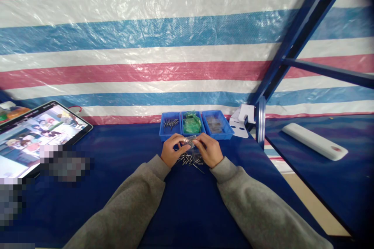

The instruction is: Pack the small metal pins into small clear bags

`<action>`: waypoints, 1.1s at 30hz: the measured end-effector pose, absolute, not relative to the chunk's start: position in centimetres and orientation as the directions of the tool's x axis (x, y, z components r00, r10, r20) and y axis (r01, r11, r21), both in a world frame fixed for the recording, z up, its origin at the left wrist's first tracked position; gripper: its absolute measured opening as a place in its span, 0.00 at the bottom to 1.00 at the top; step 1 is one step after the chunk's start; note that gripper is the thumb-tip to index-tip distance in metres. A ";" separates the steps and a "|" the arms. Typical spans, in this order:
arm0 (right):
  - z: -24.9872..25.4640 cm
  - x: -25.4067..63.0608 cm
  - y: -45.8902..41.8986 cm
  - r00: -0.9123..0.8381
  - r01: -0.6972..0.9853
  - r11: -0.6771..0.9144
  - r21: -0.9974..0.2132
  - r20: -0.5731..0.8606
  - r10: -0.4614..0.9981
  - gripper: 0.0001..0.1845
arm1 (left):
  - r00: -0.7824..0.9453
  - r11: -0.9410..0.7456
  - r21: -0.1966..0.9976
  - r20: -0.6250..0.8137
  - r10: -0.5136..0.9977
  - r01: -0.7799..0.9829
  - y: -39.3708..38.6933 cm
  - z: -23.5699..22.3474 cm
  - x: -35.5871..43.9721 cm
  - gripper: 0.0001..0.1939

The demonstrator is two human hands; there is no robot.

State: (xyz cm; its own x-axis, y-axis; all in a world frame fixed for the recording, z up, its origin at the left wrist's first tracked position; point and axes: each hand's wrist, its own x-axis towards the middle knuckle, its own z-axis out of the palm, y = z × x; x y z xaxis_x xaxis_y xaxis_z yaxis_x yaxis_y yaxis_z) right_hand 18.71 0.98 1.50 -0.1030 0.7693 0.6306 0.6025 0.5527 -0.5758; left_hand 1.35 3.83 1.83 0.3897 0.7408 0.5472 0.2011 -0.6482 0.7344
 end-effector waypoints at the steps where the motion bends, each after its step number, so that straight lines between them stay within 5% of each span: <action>1: 1.5 18.7 1.0 -0.102 0.603 0.549 -0.579 0.627 0.772 0.14 | 0.388 -0.636 0.745 0.536 0.750 0.200 3.8 1.8 1.4 0.12; 7: 1.1 18.7 1.2 -0.131 0.593 0.567 -0.572 0.627 0.768 0.13 | 0.360 -0.570 0.808 0.493 0.792 0.147 3.6 1.3 1.8 0.14; 20: 0.7 19.0 1.4 -0.124 0.648 0.531 -0.546 0.613 0.781 0.15 | -0.086 -0.769 0.477 0.867 0.491 0.426 5.2 5.3 0.5 0.06; 26: 0.9 19.0 1.3 -0.140 0.647 0.538 -0.540 0.609 0.781 0.15 | -0.171 -0.723 0.552 0.828 0.534 0.415 6.2 5.8 0.4 0.07; 29: 1.2 19.0 1.1 -0.094 0.628 0.525 -0.575 0.613 0.784 0.15 | -0.152 -0.700 0.600 0.790 0.593 0.388 5.9 5.1 0.5 0.07; 33: 1.6 18.8 0.8 -0.001 0.512 0.469 -0.719 0.546 0.838 0.15 | 0.107 -0.710 0.590 0.736 0.669 0.383 4.8 4.0 0.9 0.08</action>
State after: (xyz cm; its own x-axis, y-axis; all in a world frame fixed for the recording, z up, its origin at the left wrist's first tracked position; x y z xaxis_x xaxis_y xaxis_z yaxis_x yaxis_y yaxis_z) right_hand 18.79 0.82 1.63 -0.0006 0.8377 0.5461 0.5123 0.4693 -0.7193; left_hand 0.93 4.80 3.97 0.1065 0.6688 0.7358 0.3831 -0.7105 0.5903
